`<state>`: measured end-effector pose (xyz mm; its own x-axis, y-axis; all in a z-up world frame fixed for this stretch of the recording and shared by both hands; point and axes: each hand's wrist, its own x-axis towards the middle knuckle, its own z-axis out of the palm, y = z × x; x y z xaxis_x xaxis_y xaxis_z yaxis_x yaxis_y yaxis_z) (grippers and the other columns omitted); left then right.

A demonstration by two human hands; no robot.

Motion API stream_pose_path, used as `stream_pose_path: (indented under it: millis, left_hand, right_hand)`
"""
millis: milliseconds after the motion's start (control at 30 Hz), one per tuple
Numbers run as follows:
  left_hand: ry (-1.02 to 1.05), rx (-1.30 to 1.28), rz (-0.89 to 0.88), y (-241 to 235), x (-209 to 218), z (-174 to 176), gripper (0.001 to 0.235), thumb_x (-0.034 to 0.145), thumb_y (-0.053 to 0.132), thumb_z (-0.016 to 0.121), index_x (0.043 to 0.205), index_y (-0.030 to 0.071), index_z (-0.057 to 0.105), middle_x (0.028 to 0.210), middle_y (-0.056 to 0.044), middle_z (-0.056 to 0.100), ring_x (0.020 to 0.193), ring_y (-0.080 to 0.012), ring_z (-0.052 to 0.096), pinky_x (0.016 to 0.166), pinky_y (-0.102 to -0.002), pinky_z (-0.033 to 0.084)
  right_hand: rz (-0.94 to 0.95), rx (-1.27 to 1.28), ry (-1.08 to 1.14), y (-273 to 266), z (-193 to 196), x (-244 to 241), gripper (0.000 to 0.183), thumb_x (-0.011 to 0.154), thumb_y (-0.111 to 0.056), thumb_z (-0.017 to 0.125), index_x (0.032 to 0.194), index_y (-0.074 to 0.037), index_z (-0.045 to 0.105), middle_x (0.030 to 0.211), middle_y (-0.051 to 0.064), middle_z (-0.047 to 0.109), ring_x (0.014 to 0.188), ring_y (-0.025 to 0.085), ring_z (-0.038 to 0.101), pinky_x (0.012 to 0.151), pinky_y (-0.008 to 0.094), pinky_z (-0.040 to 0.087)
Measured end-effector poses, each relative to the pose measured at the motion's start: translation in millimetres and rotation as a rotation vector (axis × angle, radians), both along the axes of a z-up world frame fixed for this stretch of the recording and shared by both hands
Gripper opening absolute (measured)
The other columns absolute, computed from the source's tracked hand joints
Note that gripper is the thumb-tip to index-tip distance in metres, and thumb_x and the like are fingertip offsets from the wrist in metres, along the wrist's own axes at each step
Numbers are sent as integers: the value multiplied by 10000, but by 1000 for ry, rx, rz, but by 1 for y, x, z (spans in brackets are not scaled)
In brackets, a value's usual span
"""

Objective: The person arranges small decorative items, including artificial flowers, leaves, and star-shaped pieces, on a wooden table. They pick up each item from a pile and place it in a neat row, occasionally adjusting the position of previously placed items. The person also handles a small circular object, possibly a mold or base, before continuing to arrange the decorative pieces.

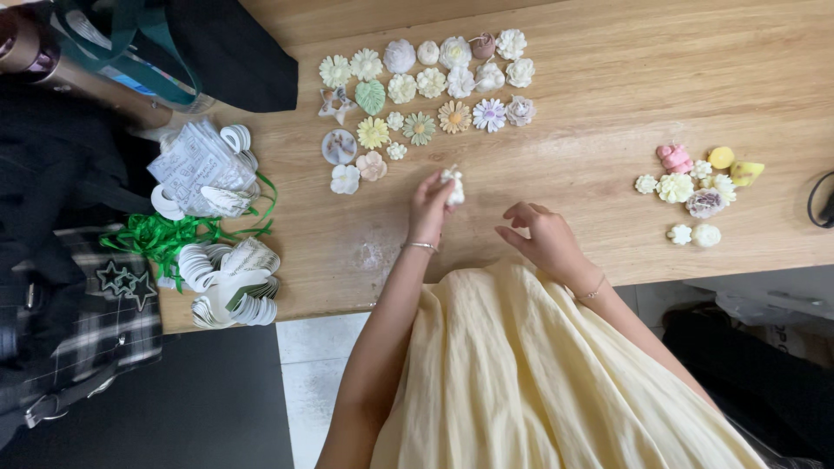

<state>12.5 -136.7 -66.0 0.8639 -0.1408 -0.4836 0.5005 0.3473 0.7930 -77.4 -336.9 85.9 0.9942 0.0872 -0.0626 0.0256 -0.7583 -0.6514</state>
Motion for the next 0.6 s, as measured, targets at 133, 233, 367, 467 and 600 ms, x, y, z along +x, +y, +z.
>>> stream_pose_path:
  millis: [133,233,367,467,600]
  left_hand:
    - [-130,115,126,24,46,-47,529,900,70,744,1389,-1,555,1126,-92,729,919,-133,706,719,-255,585]
    - [-271,269,150,32,59,-68,539,884,48,764,1378,-20,559,1118,-107,740,949,-142,716,786,-265,599]
    - [-279,566,116,30,54,-67,529,859,80,824,1311,-19,566,1065,-129,737,910,-169,701,795,-288,583]
    - [-284,487,138,25,49,-51,444,868,124,800,1224,1,564,1062,-121,736,905,-153,722,798,-287,604]
    - [-432,699,110,28,48,-27,347,896,143,795,1154,3,609,1020,-117,709,894,-176,703,798,-316,590]
  right_hand:
    - [-109,-10,70,-30,-11,-20,229,921,-213,735,1075,-47,705,939,133,741,839,277,740,726,390,579]
    - [-200,-75,141,-56,-18,-33,233,910,-215,738,1069,-46,716,924,144,744,825,289,731,731,404,572]
    - [-340,-78,108,-95,-26,-57,240,935,-198,726,1087,-12,713,929,164,745,847,288,730,751,397,569]
    - [-432,-84,137,-125,-33,-76,252,952,-197,718,1105,4,712,899,171,742,832,292,726,765,394,565]
    - [-576,-113,160,-162,-43,-97,266,971,-214,716,1120,6,711,894,164,743,839,297,732,769,400,565]
